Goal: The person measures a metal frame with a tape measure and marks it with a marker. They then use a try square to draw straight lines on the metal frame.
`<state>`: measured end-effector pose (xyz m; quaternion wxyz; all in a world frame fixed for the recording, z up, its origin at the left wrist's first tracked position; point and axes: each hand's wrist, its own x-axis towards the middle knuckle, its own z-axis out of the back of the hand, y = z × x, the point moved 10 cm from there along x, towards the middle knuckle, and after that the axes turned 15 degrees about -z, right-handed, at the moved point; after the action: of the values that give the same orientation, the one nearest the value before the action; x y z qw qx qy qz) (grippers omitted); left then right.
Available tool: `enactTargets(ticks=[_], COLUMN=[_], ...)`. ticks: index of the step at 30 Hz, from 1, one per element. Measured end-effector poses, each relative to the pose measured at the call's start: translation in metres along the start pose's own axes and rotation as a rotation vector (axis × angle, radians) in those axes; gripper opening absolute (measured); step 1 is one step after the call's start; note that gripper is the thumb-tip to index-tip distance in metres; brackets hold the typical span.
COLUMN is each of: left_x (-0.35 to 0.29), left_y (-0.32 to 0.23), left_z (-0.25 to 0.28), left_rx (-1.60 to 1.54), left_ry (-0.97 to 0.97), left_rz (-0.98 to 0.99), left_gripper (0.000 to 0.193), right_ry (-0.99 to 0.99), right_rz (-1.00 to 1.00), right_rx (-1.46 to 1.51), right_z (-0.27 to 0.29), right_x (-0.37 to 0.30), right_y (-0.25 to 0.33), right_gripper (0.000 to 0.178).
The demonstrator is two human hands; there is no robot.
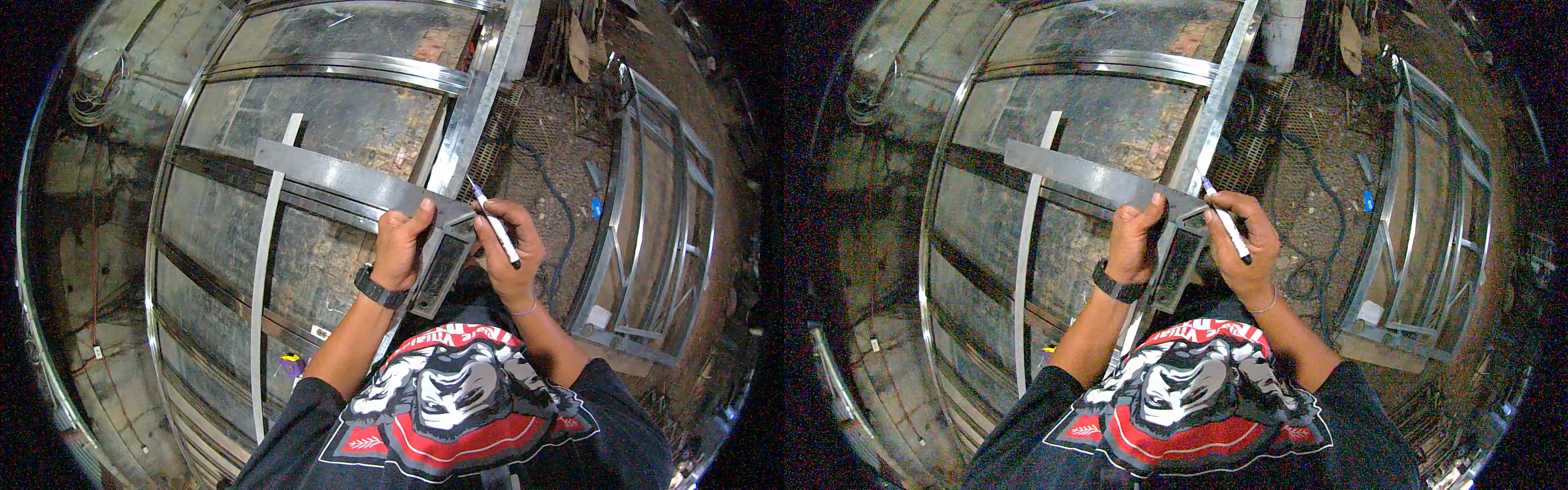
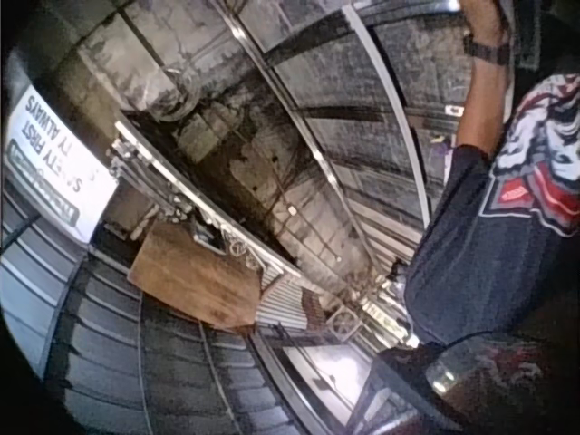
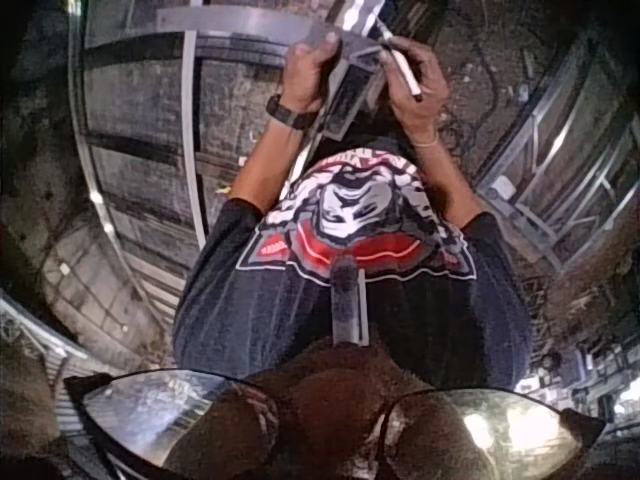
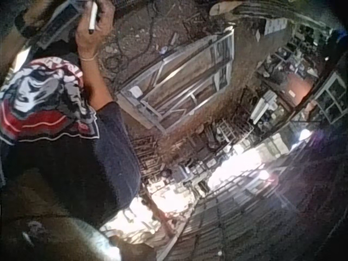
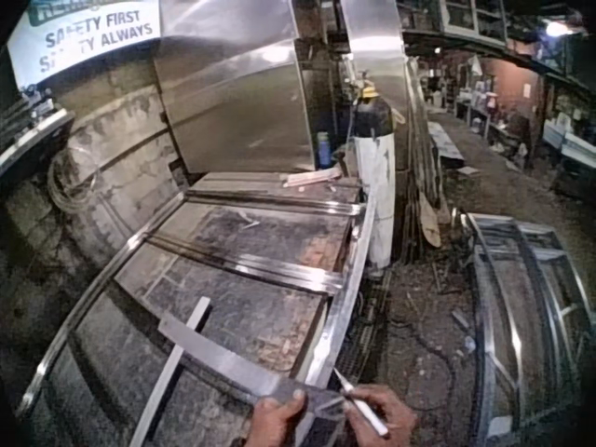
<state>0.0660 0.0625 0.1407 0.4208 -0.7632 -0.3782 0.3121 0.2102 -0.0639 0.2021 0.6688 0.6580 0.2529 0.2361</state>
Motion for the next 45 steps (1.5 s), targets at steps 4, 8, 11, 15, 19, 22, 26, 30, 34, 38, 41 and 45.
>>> enactTargets(ticks=[4,8,11,15,19,22,26,30,34,38,41,45], left_x=[-0.002,-0.002,-0.002,-0.001,-0.001,-0.002,-0.001,-0.002,-0.002,-0.004,-0.004,-0.005], left_y=[-0.011,-0.008,-0.007,0.001,-0.006,-0.009,-0.002,-0.004,-0.005,-0.01,-0.014,-0.015], left_z=[-0.007,-0.006,-0.002,0.005,-0.001,-0.006,0.001,-0.001,0.0,0.0,-0.005,-0.006], left_rx=[0.047,0.019,0.078,0.09,0.073,0.059,0.064,0.058,0.069,0.117,0.099,0.105], left_ry=[-0.013,-0.012,0.013,0.041,-0.005,-0.036,0.003,-0.023,-0.006,-0.019,-0.057,-0.049], left_rz=[-0.003,0.006,0.016,0.022,-0.005,-0.007,0.023,0.024,0.009,0.017,-0.002,0.003], left_gripper=[0.032,0.033,0.034,0.036,0.037,0.037,0.036,0.037,0.037,0.04,0.04,0.034], right_ry=[-0.005,0.005,0.01,0.007,0.073,0.127,0.164,0.165,0.159,0.064,-0.023,0.037], right_rz=[0.043,-0.025,-0.018,-0.032,-0.131,-0.142,-0.182,-0.127,-0.055,0.069,-0.002,-0.232], right_rx=[-0.028,0.013,0.033,0.028,0.079,0.079,0.047,-0.003,-0.14,-0.24,-0.029,0.116], right_z=[0.001,0.002,0.002,0.003,0.0,-0.004,-0.006,-0.007,-0.005,0.011,0.016,0.0], right_x=[0.0,0.001,0.0,0.0,0.003,0.008,0.013,0.014,0.014,0.009,0.005,-0.001], right_y=[0.007,-0.001,-0.001,0.0,0.001,0.004,0.003,0.013,0.02,0.031,0.02,-0.017], right_gripper=[0.017,0.018,0.018,0.019,0.018,0.016,0.016,0.016,0.015,0.016,0.017,0.026])
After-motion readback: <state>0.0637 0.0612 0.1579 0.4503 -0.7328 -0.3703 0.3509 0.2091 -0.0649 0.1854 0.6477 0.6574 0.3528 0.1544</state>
